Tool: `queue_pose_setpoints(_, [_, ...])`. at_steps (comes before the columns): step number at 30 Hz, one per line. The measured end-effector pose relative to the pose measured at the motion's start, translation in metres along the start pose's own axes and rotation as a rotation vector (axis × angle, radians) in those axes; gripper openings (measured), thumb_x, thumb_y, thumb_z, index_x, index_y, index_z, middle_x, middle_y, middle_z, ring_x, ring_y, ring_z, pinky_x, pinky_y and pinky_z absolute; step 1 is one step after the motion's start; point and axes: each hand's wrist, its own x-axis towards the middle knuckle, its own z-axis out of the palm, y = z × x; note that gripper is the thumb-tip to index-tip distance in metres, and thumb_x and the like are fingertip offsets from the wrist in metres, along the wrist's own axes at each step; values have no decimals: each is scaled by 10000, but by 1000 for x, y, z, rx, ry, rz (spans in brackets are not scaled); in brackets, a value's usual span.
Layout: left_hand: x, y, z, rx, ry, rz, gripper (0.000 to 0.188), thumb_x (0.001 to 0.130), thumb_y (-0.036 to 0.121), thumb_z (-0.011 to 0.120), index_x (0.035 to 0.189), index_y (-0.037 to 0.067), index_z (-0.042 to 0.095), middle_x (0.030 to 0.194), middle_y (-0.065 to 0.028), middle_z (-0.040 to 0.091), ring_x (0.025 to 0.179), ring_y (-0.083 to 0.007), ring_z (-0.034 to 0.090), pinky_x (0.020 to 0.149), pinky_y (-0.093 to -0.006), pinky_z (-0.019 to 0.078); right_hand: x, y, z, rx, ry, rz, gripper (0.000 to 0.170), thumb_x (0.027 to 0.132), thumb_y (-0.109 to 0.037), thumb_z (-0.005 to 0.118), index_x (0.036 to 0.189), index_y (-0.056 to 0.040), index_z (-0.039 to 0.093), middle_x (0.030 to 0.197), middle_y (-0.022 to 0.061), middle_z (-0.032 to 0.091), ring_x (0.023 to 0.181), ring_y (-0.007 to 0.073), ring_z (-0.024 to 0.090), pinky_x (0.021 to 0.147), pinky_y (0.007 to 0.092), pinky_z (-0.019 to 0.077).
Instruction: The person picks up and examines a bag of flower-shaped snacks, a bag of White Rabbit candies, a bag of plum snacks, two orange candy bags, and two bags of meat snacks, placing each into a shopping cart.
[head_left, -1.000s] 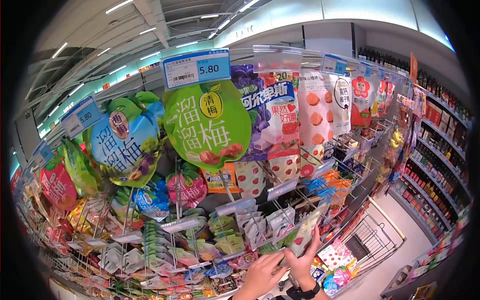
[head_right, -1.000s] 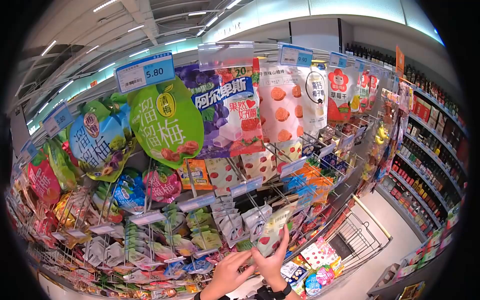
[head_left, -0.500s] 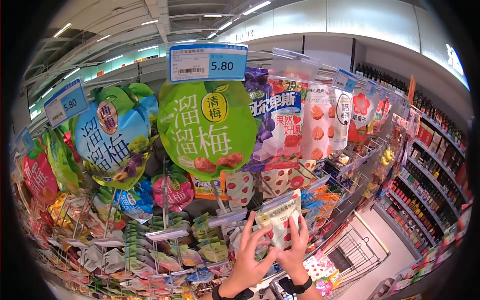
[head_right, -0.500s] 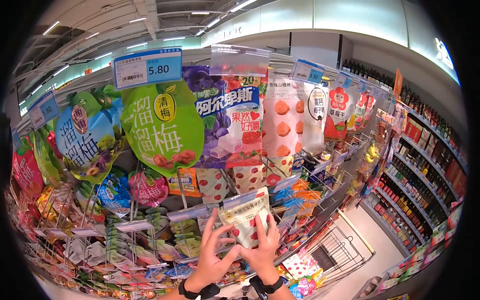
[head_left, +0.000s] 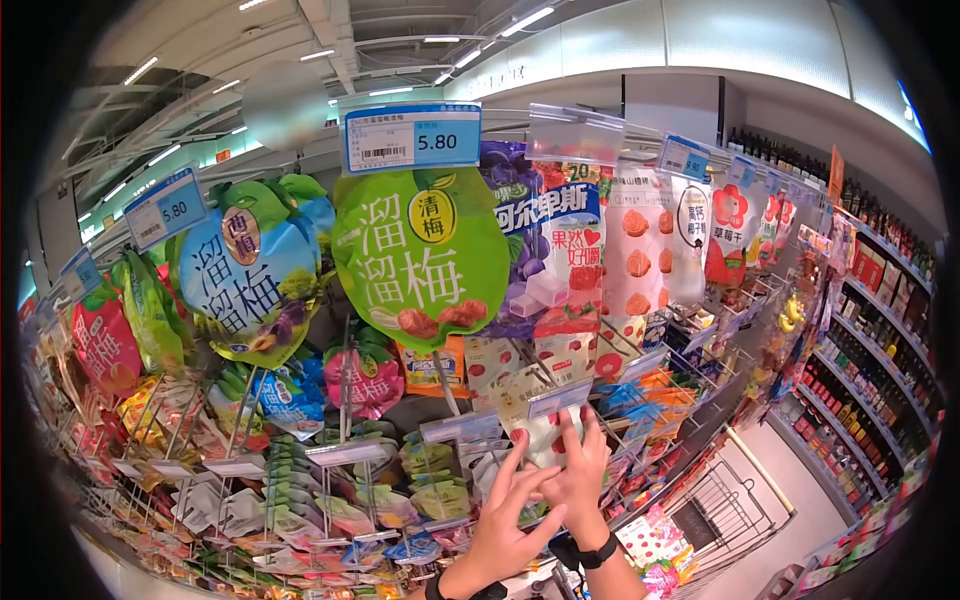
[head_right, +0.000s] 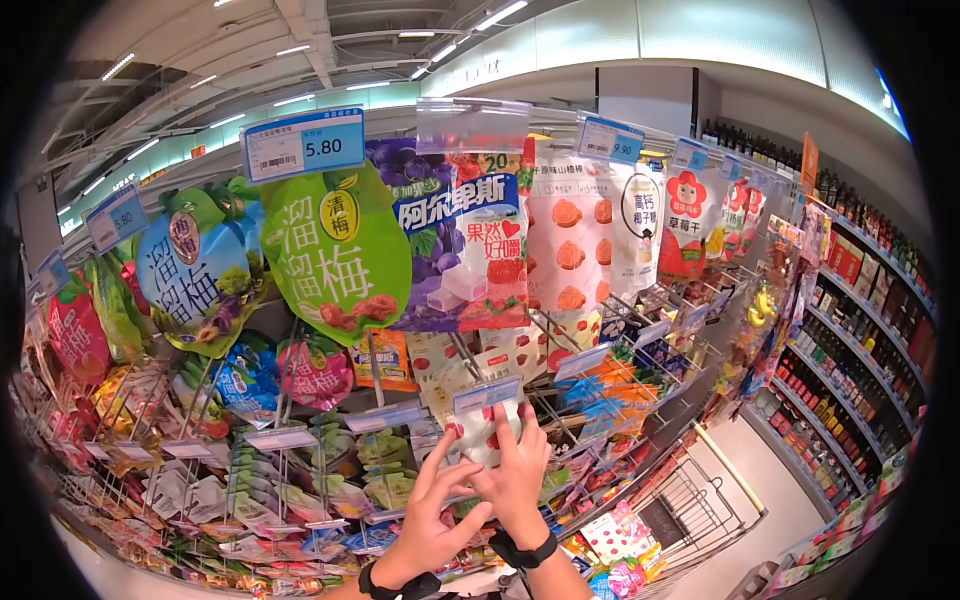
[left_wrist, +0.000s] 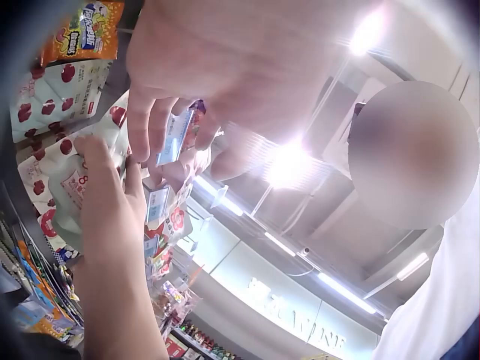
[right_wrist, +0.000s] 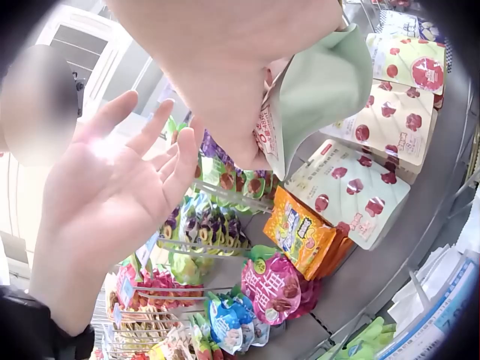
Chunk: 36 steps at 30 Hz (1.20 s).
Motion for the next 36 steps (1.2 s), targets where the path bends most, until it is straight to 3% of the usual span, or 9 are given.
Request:
queue_pose_setpoints(5, [-17,1,0,35,-3,-33,478,877,150,765,1321,51,617,1608,-235,289,1258,-293,586,899,-376,562,34,-14,30,-126,-195,135,780,690,-456,803,1365,-126,594,1454,260,463,1144,434,522,931,514,432])
queue_pose_setpoints(11, [-37,7,-3,73,-57,-141,476,873,168,771,1315,63,629,1595,-233,312,1287,-318,570,908,-385,556,61,-1,83,221,-186,127,758,724,-446,809,1359,-95,588,1398,275,506,1249,495,499,996,562,434])
queue_pose_setpoints(15, [-43,13,-6,304,-31,-30,422,916,247,732,1291,75,644,1532,-207,423,1247,-324,601,896,-432,553,10,-2,46,229,69,27,569,802,-332,771,1283,-64,626,1390,267,518,1250,459,518,1023,529,439])
queue_pose_setpoints(18, [-69,-14,0,250,-49,-179,432,945,236,692,1334,75,595,1591,-150,361,1156,-252,624,862,-315,555,-70,24,36,425,41,124,316,846,-143,716,1143,-47,674,1329,232,558,1216,423,548,1033,482,448])
queue_pose_setpoints(21, [-110,-37,-1,276,-130,-217,437,946,242,693,1326,51,589,1593,-154,348,1088,-279,657,839,-355,564,-146,47,12,408,-34,194,169,740,30,628,872,-30,715,1180,168,661,1094,367,612,954,434,492])
queue_pose_setpoints(23, [-149,-48,0,228,-136,-296,473,936,245,705,1336,27,578,1483,-176,492,1049,-302,673,852,-385,560,-187,64,-9,388,-77,187,136,700,41,599,729,-38,706,1055,131,716,1014,349,636,894,427,512])
queue_pose_setpoints(24, [-142,-23,-27,514,-403,-549,388,939,306,684,1257,85,657,1338,-187,605,1122,-352,649,876,-471,546,-203,66,-22,383,-84,250,146,694,35,590,724,-45,710,1038,126,724,993,339,642,892,421,510])
queue_pose_setpoints(28, [-231,-120,-31,564,-608,-385,348,920,266,664,1227,102,667,1073,-159,712,954,-395,672,829,-468,551,-261,77,-67,304,-76,396,96,750,-14,617,728,-40,707,960,117,729,925,320,665,833,405,525])
queue_pose_setpoints(36, [-270,-86,19,427,-746,-363,358,934,278,650,1226,71,647,1178,-168,692,1027,-374,664,867,-446,537,-336,60,-141,101,-127,577,161,843,-89,669,985,-39,726,975,147,716,960,341,660,878,427,499])
